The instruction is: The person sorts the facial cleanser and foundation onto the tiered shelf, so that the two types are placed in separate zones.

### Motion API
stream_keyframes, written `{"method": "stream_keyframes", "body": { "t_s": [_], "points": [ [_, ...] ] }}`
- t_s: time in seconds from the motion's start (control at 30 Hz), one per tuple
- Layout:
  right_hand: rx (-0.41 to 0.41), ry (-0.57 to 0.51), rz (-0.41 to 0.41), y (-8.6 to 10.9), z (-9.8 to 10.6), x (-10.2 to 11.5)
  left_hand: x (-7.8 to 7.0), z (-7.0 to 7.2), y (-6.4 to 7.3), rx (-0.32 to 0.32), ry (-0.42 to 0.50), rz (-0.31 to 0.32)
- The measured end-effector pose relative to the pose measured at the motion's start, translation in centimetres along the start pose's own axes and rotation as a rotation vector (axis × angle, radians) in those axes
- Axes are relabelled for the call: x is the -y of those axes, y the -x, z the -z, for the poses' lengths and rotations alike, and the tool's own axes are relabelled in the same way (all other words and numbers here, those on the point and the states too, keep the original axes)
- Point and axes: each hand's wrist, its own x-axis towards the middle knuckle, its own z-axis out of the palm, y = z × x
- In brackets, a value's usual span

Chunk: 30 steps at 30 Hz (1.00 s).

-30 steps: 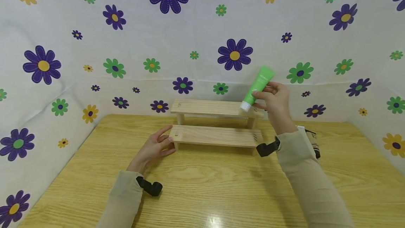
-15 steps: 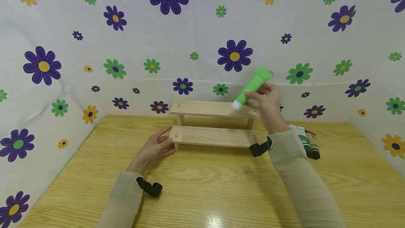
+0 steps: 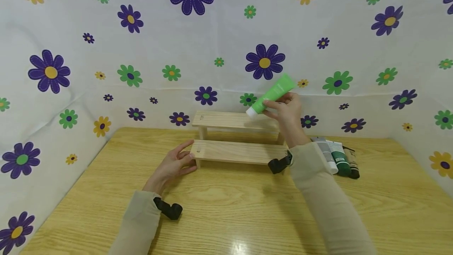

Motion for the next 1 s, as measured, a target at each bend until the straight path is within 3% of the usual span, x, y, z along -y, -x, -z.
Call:
{"method": "stream_keyframes", "body": {
  "t_s": [0.33,0.77,1.0],
  "points": [
    [0.075,-0.038,0.037,0.3,-1.5,-0.9,0.1,0.1,-0.1,0.016,0.006,-0.008],
    [0.086,-0.046,0.027,0.3,-3.8,-2.2,0.1,0.2,-0.2,0.011,0.013,-0.008],
    [0.077,0.006,0.038,0.4,-4.9,-2.6,0.2,0.2,-0.2,0.006,0.015,-0.005]
  ]
}}
